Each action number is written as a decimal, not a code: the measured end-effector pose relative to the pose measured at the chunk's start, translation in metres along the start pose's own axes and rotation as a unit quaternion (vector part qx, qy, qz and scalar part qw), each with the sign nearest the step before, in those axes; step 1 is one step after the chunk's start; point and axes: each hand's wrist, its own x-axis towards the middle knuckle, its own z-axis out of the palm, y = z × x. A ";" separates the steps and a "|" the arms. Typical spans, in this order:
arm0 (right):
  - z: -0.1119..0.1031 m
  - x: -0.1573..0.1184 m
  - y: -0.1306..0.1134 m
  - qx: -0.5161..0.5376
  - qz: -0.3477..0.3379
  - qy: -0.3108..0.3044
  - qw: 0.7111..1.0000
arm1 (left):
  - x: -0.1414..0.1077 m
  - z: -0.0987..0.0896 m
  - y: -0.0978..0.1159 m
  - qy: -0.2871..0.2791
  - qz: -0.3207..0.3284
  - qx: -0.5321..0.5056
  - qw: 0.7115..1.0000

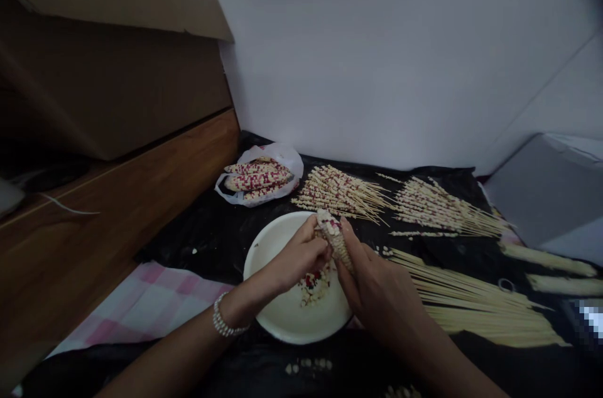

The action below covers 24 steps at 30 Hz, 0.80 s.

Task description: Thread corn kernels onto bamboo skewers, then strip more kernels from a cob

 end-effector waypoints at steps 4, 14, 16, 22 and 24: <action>-0.001 0.000 0.000 -0.033 -0.004 0.009 0.999 | -0.001 -0.005 0.006 -0.039 0.005 -0.015 0.999; 0.002 -0.002 -0.006 -0.095 -0.017 -0.020 0.995 | -0.003 0.007 0.006 0.042 -0.017 0.025 0.999; 0.002 -0.001 -0.006 -0.082 -0.011 -0.019 0.996 | -0.002 0.007 0.005 0.051 -0.016 0.016 0.998; 0.000 0.000 -0.002 -0.054 -0.001 -0.008 0.999 | 0.000 -0.003 0.007 -0.018 -0.025 -0.045 0.999; 0.000 0.000 -0.002 -0.056 -0.007 0.001 0.998 | 0.000 -0.006 0.007 -0.037 -0.021 -0.063 0.997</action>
